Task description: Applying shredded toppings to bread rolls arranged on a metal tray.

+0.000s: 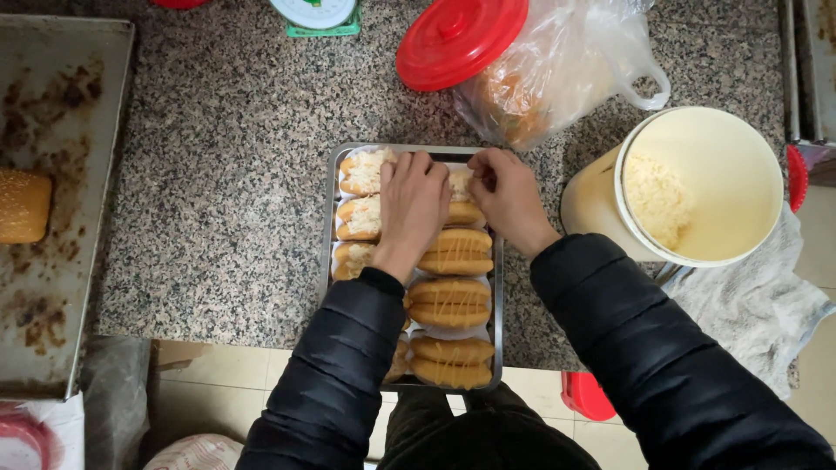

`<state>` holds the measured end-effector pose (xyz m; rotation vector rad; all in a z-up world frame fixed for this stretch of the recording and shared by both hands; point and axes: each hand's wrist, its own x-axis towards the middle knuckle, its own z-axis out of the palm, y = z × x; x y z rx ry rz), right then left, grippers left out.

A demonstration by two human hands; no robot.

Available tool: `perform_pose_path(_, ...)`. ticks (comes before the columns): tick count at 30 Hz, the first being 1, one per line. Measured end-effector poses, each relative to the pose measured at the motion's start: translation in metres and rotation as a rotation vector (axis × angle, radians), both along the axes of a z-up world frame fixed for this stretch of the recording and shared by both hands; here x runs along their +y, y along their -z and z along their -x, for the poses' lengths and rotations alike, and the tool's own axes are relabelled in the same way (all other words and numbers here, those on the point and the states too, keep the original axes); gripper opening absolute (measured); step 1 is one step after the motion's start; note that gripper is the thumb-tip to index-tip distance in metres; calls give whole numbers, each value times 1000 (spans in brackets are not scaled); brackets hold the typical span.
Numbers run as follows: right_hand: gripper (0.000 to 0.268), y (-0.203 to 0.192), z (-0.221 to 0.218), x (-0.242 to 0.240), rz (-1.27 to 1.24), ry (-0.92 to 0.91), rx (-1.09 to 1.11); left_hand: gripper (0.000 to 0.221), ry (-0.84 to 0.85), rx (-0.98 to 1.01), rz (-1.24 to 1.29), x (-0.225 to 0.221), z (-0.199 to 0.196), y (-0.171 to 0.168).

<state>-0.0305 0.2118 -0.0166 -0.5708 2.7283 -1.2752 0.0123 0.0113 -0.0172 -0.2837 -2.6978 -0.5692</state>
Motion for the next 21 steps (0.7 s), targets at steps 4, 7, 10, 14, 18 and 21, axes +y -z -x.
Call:
perform_pose_path(4,19,6,2,2,39,47,-27,9,37,46,14,8,-3,-6)
perform_pose_path(7,17,0,1,0,81,74,-59,12,91,114,23,14,0,-4)
perform_pose_path(10,13,-6,-4,1,123,115,-52,14,41,116,44,14,3,10)
perform_pose_path(14,13,-11,-7,6,103,99,-63,14,-41,38,-3,8,2,12)
perform_pose_path(18,15,1,-5,8,122,89,-56,6,-109,-10,-26,-11,-3,-1)
perform_pose_path(21,18,2,-8,4,117,77,-23,9,-56,-36,-14,-17,-13,-14)
